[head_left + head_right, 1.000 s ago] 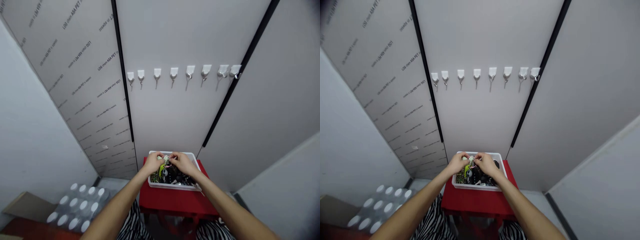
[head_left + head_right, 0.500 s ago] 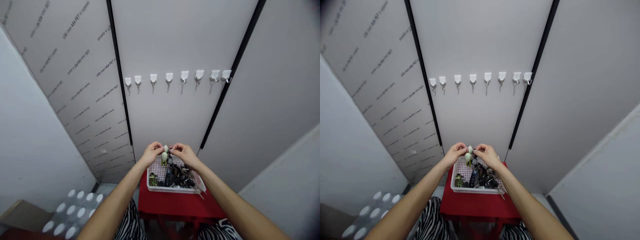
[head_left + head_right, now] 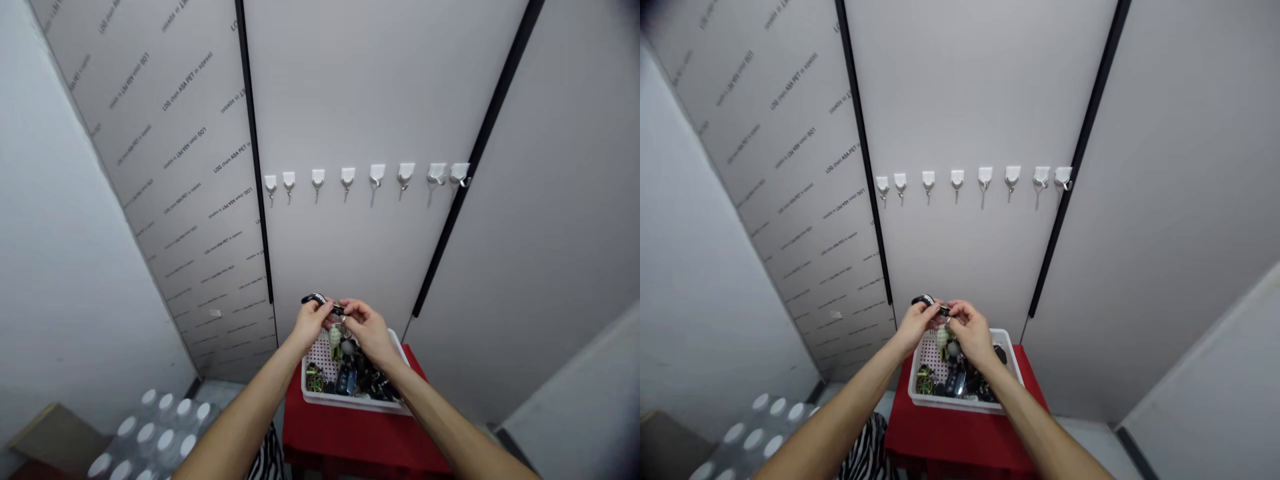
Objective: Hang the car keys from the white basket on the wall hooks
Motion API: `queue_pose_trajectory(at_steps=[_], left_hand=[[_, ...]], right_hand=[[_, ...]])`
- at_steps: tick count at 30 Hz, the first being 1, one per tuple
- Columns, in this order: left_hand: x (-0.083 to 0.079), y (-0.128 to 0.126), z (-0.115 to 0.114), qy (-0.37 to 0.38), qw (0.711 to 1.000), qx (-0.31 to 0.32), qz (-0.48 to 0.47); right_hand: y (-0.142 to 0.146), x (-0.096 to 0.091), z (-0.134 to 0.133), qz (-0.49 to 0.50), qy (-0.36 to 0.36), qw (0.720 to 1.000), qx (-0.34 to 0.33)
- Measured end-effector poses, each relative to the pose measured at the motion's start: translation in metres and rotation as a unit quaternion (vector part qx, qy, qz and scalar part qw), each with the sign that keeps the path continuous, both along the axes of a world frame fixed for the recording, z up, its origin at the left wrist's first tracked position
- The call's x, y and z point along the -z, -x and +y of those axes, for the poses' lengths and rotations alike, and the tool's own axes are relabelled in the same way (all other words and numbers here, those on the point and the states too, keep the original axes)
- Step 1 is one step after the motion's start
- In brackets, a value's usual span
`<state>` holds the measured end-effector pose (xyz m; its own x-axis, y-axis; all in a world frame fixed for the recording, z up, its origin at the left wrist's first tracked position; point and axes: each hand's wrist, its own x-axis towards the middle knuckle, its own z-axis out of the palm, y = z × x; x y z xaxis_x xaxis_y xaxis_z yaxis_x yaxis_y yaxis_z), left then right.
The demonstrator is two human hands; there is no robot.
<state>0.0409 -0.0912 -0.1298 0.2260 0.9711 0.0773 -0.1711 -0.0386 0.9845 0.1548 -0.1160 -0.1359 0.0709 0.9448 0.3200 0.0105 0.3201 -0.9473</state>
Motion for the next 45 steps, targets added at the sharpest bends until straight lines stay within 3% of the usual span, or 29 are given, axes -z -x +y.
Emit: queue_pose_trajectory(at_steps=[3,8,12,19,27,31,37,45], left_hand=[[-0.009,0.004,0.004,-0.039,0.998,-0.005,0.052],[-0.018,0.008,0.008,-0.160,0.963,0.090,0.198],[-0.029,0.014,0.011,-0.198,0.949,0.063,0.238],[-0.073,0.037,0.021,-0.156,0.983,-0.068,0.075],[-0.118,0.068,0.055,-0.168,0.962,-0.190,-0.104],[-0.129,0.083,0.078,-0.163,0.955,-0.223,-0.111],[-0.128,0.088,0.101,-0.140,0.956,-0.258,0.013],[-0.115,0.087,0.107,-0.122,0.954,-0.267,0.062]], right_hand=[[-0.003,-0.011,0.005,-0.023,0.002,1.000,0.001],[0.002,-0.038,0.020,-0.127,-0.008,0.992,-0.021],[0.016,-0.063,0.031,-0.170,-0.012,0.985,-0.035],[0.053,-0.111,0.052,-0.004,-0.078,0.997,0.002],[0.107,-0.156,0.103,-0.007,-0.201,0.979,0.042],[0.126,-0.165,0.124,-0.051,-0.207,0.970,0.117],[0.134,-0.162,0.135,-0.129,-0.161,0.953,0.223],[0.124,-0.156,0.125,-0.246,-0.164,0.932,0.207]])
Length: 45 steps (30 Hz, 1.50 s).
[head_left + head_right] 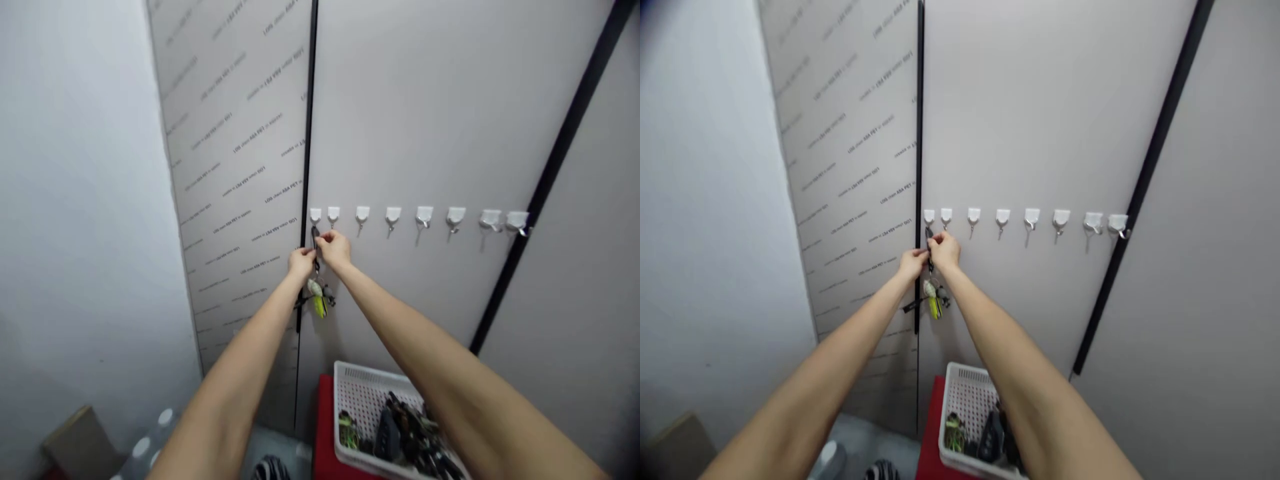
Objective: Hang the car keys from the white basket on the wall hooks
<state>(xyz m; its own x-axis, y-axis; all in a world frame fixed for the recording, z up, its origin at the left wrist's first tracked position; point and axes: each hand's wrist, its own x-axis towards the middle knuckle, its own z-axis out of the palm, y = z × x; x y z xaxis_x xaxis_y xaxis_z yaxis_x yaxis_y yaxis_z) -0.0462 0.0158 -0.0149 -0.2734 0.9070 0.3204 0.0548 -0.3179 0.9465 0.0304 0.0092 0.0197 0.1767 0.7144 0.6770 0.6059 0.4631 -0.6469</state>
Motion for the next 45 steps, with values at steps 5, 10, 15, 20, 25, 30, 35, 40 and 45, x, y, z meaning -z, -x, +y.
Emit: queue_pose_trajectory(at_steps=[5,10,15,20,25,30,35,40,45], left_hand=[[0.020,0.002,-0.016,-0.036,0.998,-0.049,0.031],[0.076,-0.020,-0.056,-0.045,0.997,-0.008,0.067],[0.153,-0.066,-0.098,0.059,0.966,0.147,0.205],[0.199,-0.105,-0.114,0.092,0.930,0.196,0.296],[0.212,-0.118,-0.110,0.107,0.928,0.243,0.261],[0.208,-0.109,-0.106,0.179,0.945,0.251,0.106],[0.190,-0.098,-0.109,0.247,0.934,0.253,-0.055],[0.172,-0.093,-0.114,0.226,0.929,0.270,-0.112],[0.159,-0.095,-0.120,0.193,0.923,0.314,-0.111]], right_hand=[[-0.045,0.029,-0.026,-0.064,0.043,0.995,-0.066],[-0.113,0.100,-0.074,-0.098,0.203,0.964,-0.139],[-0.153,0.175,-0.113,-0.167,0.292,0.935,-0.113],[-0.160,0.212,-0.125,-0.270,0.270,0.919,-0.101],[-0.161,0.218,-0.124,-0.250,0.252,0.929,-0.104],[-0.163,0.208,-0.128,-0.190,0.238,0.949,-0.085],[-0.163,0.202,-0.134,-0.102,0.237,0.964,-0.071],[-0.151,0.204,-0.138,0.046,0.311,0.931,-0.184],[-0.135,0.196,-0.135,0.289,0.393,0.843,-0.227]])
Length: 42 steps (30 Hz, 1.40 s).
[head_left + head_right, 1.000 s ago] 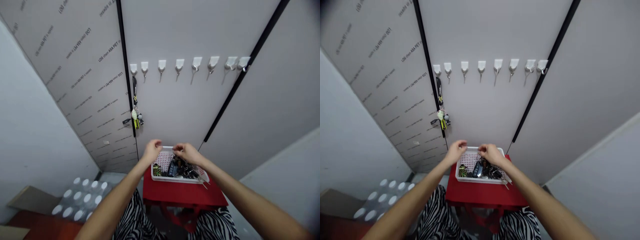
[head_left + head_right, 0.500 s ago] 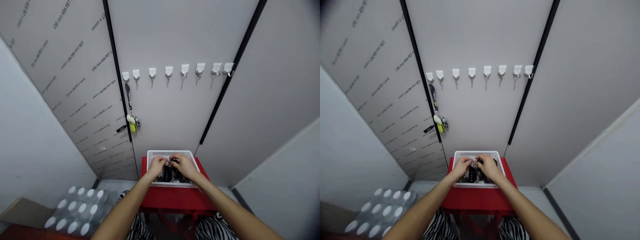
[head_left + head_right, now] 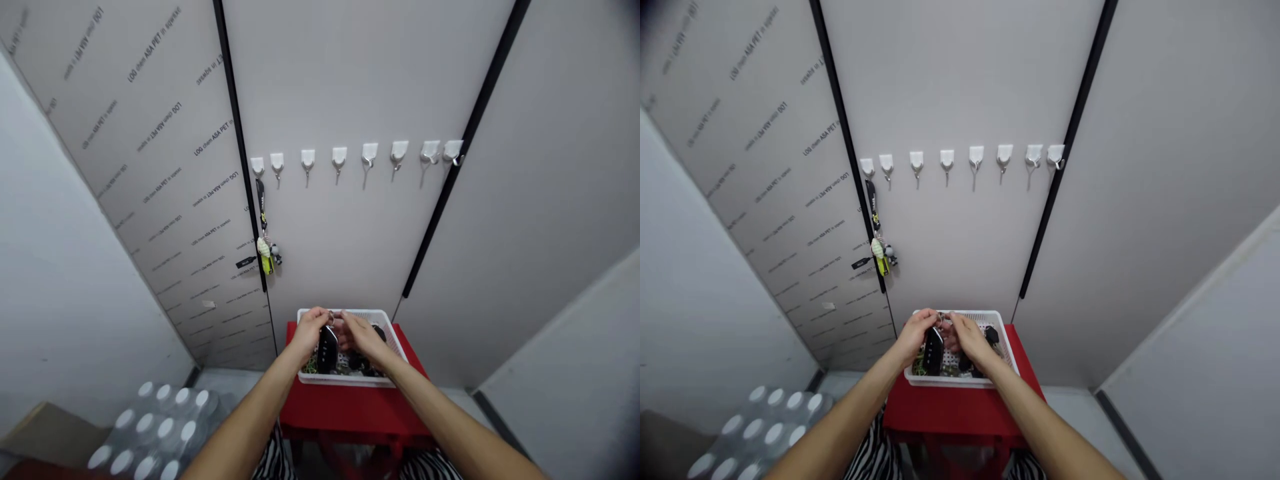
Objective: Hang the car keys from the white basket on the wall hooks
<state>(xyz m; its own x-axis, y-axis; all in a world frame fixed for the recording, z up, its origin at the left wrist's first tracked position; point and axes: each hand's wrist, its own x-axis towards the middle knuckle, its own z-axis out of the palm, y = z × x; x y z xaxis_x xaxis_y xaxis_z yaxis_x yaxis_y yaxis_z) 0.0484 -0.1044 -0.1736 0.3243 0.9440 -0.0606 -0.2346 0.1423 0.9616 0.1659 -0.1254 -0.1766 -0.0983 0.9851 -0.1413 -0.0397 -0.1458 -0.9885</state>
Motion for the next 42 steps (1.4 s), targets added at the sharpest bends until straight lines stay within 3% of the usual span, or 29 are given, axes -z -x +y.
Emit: queue_pose_trajectory(at_steps=[3,7,12,16,20,23,28,34,38,42], left_hand=[[-0.006,-0.002,-0.006,-0.002,0.999,0.038,-0.001],[-0.013,-0.003,-0.012,-0.003,0.999,0.049,0.002],[-0.022,-0.001,-0.009,-0.015,1.000,0.005,0.000],[-0.028,0.003,0.002,-0.081,0.996,-0.029,0.012],[-0.038,0.007,0.014,-0.145,0.983,-0.094,0.062],[-0.056,0.013,0.019,-0.156,0.977,-0.130,0.066],[-0.101,0.029,0.030,-0.189,0.969,-0.160,0.026],[-0.146,0.045,0.059,-0.223,0.951,-0.215,0.000],[-0.163,0.051,0.076,-0.215,0.949,-0.230,-0.022],[-0.167,0.053,0.088,-0.204,0.950,-0.236,-0.010]], right_hand=[[0.005,-0.010,0.007,0.071,-0.006,0.996,0.050],[0.010,-0.021,0.015,0.095,-0.056,0.989,0.097],[0.021,-0.039,0.019,0.086,-0.115,0.984,0.104],[0.032,-0.055,0.023,0.083,-0.137,0.985,0.065],[0.042,-0.073,0.034,0.064,-0.163,0.981,0.084],[0.051,-0.092,0.044,0.045,-0.173,0.980,0.089],[0.069,-0.136,0.062,0.052,-0.246,0.962,0.106],[0.095,-0.188,0.091,0.070,-0.282,0.949,0.125],[0.108,-0.204,0.110,0.079,-0.283,0.944,0.149],[0.113,-0.204,0.125,0.070,-0.256,0.945,0.190]])
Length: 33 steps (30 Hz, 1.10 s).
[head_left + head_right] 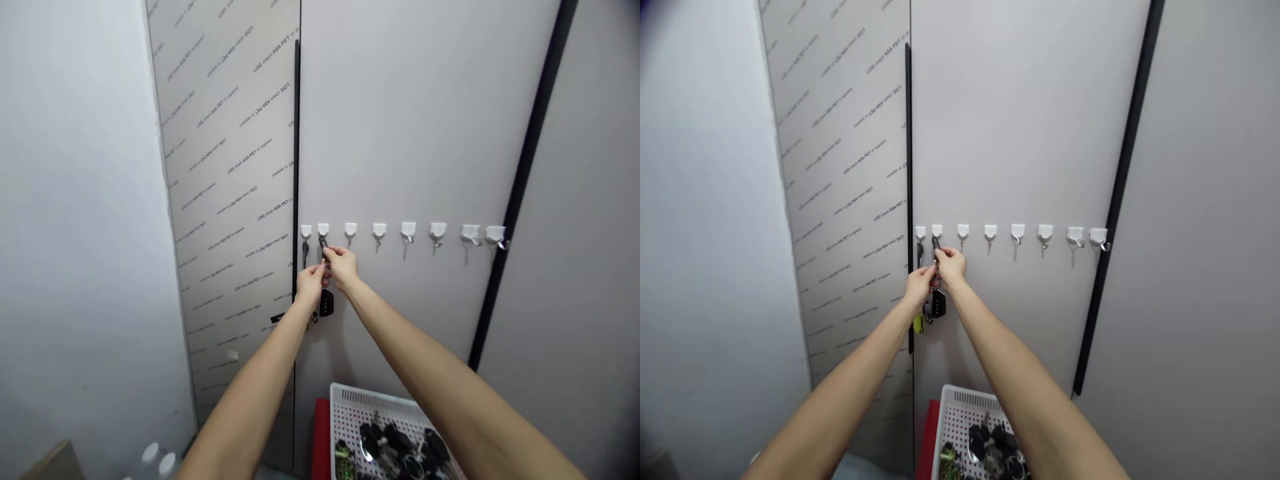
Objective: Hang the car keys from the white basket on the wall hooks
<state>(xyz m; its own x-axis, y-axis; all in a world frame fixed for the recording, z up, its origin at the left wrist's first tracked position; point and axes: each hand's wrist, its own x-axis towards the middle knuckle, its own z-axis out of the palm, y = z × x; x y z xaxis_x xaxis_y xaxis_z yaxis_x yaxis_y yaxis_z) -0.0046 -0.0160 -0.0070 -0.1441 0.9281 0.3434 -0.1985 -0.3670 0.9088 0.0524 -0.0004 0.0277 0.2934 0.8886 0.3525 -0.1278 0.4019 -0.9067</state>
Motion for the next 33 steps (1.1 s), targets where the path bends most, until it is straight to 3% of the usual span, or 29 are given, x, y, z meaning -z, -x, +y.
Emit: queue_pose_trajectory(at_steps=[4,12,16,19,22,26,30,33], left_hand=[[0.008,0.000,0.010,0.022,0.998,-0.026,0.057],[0.026,0.003,0.018,0.022,0.968,-0.149,0.203],[0.033,0.008,0.010,0.007,0.957,-0.177,0.231],[0.047,0.010,-0.003,-0.011,0.951,-0.191,0.243],[0.076,0.005,-0.025,-0.025,0.948,-0.164,0.272],[0.137,-0.019,-0.063,0.010,0.928,-0.048,0.370],[0.192,-0.043,-0.087,0.030,0.843,0.053,0.534],[0.210,-0.051,-0.092,0.026,0.779,0.060,0.624]], right_hand=[[0.000,0.007,0.009,-0.026,0.017,0.999,0.020],[-0.010,0.019,0.018,-0.173,-0.021,0.982,0.079],[-0.033,0.036,-0.005,-0.225,-0.034,0.973,0.034],[-0.061,0.061,-0.037,-0.263,-0.016,0.964,-0.032],[-0.094,0.102,-0.072,-0.323,0.043,0.942,-0.083],[-0.133,0.167,-0.105,-0.429,0.138,0.887,-0.100],[-0.151,0.213,-0.124,-0.510,0.168,0.840,-0.083],[-0.152,0.227,-0.131,-0.559,0.134,0.816,-0.061]])
